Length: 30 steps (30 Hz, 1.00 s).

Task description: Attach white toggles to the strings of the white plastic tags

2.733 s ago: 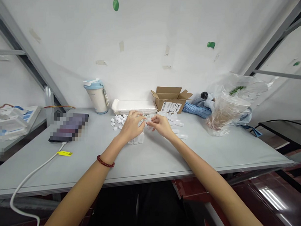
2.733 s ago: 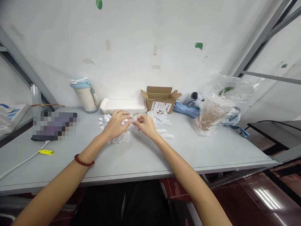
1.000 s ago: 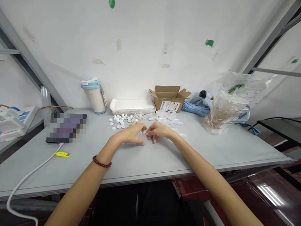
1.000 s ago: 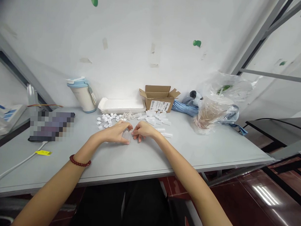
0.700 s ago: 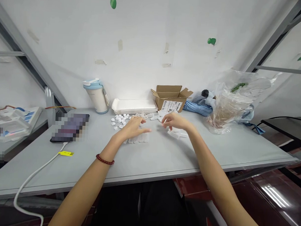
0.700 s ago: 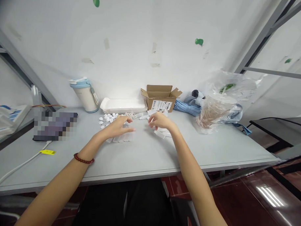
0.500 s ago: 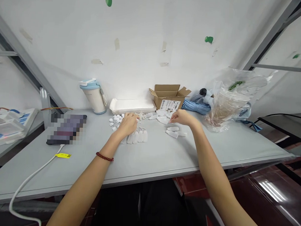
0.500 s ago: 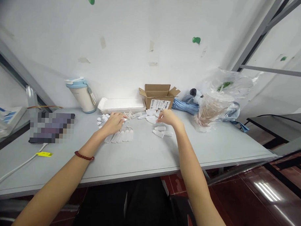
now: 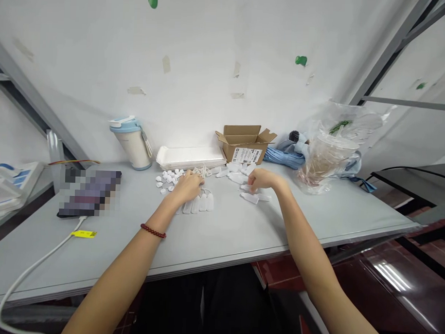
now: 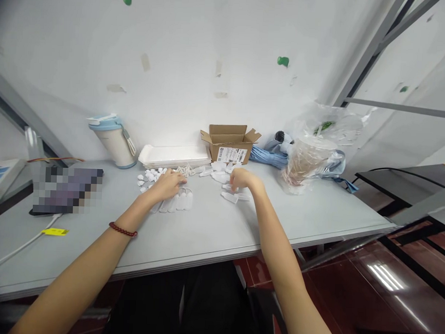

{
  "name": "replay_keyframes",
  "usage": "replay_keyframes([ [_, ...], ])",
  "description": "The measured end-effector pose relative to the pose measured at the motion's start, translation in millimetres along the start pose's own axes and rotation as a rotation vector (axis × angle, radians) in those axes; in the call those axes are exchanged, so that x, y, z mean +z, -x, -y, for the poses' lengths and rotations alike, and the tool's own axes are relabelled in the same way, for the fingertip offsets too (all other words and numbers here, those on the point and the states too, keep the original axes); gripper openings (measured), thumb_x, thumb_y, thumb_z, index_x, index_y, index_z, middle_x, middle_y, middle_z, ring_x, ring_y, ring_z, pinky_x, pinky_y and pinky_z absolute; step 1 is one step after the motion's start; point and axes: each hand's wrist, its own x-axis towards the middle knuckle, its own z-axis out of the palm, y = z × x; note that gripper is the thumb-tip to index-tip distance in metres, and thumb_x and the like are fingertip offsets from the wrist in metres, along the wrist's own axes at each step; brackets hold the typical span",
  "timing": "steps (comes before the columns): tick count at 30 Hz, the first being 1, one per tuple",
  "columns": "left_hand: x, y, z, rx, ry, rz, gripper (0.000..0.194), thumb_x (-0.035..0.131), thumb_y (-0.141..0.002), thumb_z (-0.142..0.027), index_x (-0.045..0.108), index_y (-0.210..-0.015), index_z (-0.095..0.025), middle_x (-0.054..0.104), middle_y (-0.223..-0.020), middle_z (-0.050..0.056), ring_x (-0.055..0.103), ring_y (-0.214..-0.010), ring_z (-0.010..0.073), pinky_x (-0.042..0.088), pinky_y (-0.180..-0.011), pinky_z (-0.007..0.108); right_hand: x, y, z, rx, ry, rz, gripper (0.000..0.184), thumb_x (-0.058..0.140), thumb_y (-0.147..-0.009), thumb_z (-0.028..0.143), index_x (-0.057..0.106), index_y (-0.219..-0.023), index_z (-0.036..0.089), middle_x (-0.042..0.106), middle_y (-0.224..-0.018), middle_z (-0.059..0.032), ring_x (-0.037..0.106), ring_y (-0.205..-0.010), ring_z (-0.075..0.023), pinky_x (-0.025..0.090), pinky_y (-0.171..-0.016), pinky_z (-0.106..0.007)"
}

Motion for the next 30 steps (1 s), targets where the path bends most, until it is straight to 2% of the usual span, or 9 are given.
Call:
replay_keyframes([
  [2,1.8,0,3,0.007,0.014,-0.006,0.041,0.041,-0.071,-0.004,0.069,-0.095,-0.02,0.066,-0.107,0.006,0.046,-0.102,0.0271,0.04,-0.085,0.039,0,-1,-3,-0.066,-0.073,-0.074,0.018,0.07,-0.062,0.017,0.07,-0.08,0.016,0.07,-0.084,-0.0031,0.062,-0.078,-0.0162,0.042,-0.06,-0.021],
  [7,4.8,0,10,0.007,0.084,-0.052,0.041,0.042,-0.067,-0.006,0.071,-0.091,-0.021,0.068,-0.101,0.008,0.047,-0.098,0.0285,0.041,-0.084,0.041,0,-3,-6,-0.199,-0.287,-0.351,0.016,0.068,-0.067,0.025,0.067,-0.079,0.015,0.067,-0.081,-0.0022,0.058,-0.075,-0.014,0.041,-0.064,-0.022],
  [11,6.9,1,14,-0.029,0.138,-0.08,0.04,0.043,-0.066,-0.008,0.072,-0.089,-0.021,0.068,-0.087,0.01,0.048,-0.099,0.0286,0.042,-0.082,0.039,7,-5,7,-0.273,-0.341,-0.461,0.016,0.067,-0.07,0.027,0.065,-0.079,0.015,0.066,-0.08,-0.0022,0.055,-0.071,-0.0126,0.038,-0.064,-0.023],
  [16,10.5,-1,17,-0.012,0.133,-0.068,0.037,0.044,-0.064,-0.01,0.073,-0.085,-0.019,0.067,-0.093,0.013,0.048,-0.099,0.0307,0.041,-0.084,0.043,21,-8,27,-0.363,-0.288,-0.521,0.013,0.065,-0.074,0.026,0.063,-0.082,0.015,0.064,-0.078,-0.0024,0.052,-0.068,-0.0122,0.035,-0.065,-0.023],
  [19,11.9,-1,17,0.01,0.121,-0.057,0.037,0.045,-0.061,-0.01,0.073,-0.083,-0.02,0.068,-0.096,0.011,0.048,-0.099,0.03,0.041,-0.086,0.043,27,-7,37,-0.409,-0.257,-0.54,0.011,0.063,-0.076,0.023,0.063,-0.083,0.015,0.063,-0.078,-0.0021,0.053,-0.07,-0.0126,0.034,-0.067,-0.023],
  [22,9.8,-1,18,0.001,0.148,-0.075,0.043,0.043,-0.06,-0.009,0.072,-0.09,-0.018,0.068,-0.1,0.009,0.049,-0.1,0.0284,0.041,-0.09,0.041,31,-6,42,-0.428,-0.228,-0.524,0.011,0.063,-0.076,0.022,0.062,-0.085,0.014,0.063,-0.08,-0.0029,0.052,-0.072,-0.0131,0.034,-0.066,-0.023],
  [26,1.0,1,20,-0.079,0.19,-0.188,0.049,0.039,-0.063,-0.007,0.071,-0.1,-0.013,0.069,-0.101,0.01,0.051,-0.104,0.0278,0.042,-0.091,0.038,33,-8,43,-0.413,-0.206,-0.512,0.013,0.063,-0.077,0.022,0.062,-0.088,0.014,0.062,-0.08,-0.0035,0.052,-0.073,-0.0138,0.034,-0.066,-0.024],
  [30,-5.0,4,22,-0.087,0.245,-0.266,0.042,0.038,-0.069,-0.01,0.072,-0.093,-0.015,0.071,-0.095,0.008,0.055,-0.1,0.0273,0.044,-0.089,0.038,35,-9,42,-0.39,-0.185,-0.501,0.014,0.062,-0.077,0.022,0.062,-0.089,0.014,0.062,-0.08,-0.0044,0.052,-0.073,-0.0145,0.034,-0.065,-0.024],
])
